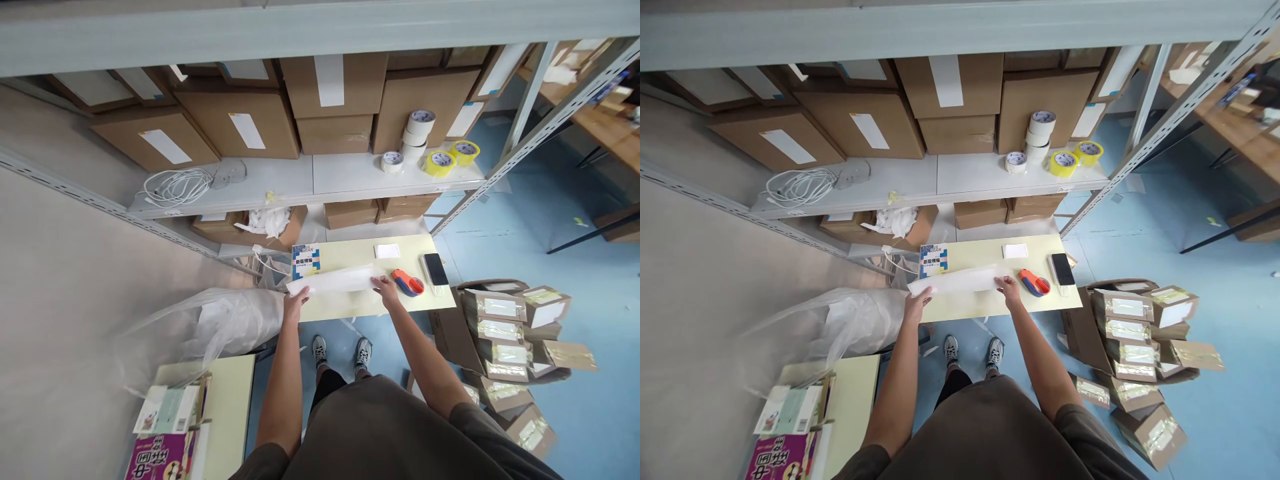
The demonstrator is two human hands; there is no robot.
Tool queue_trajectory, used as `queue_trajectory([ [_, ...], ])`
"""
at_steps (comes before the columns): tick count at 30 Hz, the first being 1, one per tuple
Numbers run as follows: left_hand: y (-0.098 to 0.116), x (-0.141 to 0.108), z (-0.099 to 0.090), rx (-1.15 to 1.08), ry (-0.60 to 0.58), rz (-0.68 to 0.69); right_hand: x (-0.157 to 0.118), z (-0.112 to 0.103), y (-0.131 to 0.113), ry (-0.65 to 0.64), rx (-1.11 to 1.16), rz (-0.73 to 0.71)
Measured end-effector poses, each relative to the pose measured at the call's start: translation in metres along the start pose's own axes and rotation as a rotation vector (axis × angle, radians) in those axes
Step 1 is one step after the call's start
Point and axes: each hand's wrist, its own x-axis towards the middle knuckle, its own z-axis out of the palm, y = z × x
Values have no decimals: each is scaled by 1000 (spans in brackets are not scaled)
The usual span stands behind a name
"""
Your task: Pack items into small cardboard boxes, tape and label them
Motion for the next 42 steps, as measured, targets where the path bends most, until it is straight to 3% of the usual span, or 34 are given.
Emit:
queue_trajectory([
  [10, -2, 9, -10, -134, 35, -90, 1, -21, -9, -66, -113, -129],
  [18, -20, 7, 7, -117, -50, -27, 4, -7, 18, -246, -266, -71],
  [21, -24, 11, 3, 2, -31, 64, 9, -7, 22, -214, -359, -134],
  [25, -19, 21, -14, 225, 16, 251, 21, -17, 3, -207, -591, -183],
  [30, -2, 29, -26, 587, -190, 405, 32, -26, -36, -215, -639, -282],
  [35, 16, 35, -14, 886, -377, 498, 26, -24, -66, -263, -624, -381],
  [38, 26, 36, -4, 916, -331, 639, 15, -23, -75, -239, -604, -504],
  [42, 37, 30, 2, 852, -141, 835, 0, -32, -73, -232, -550, -676],
])
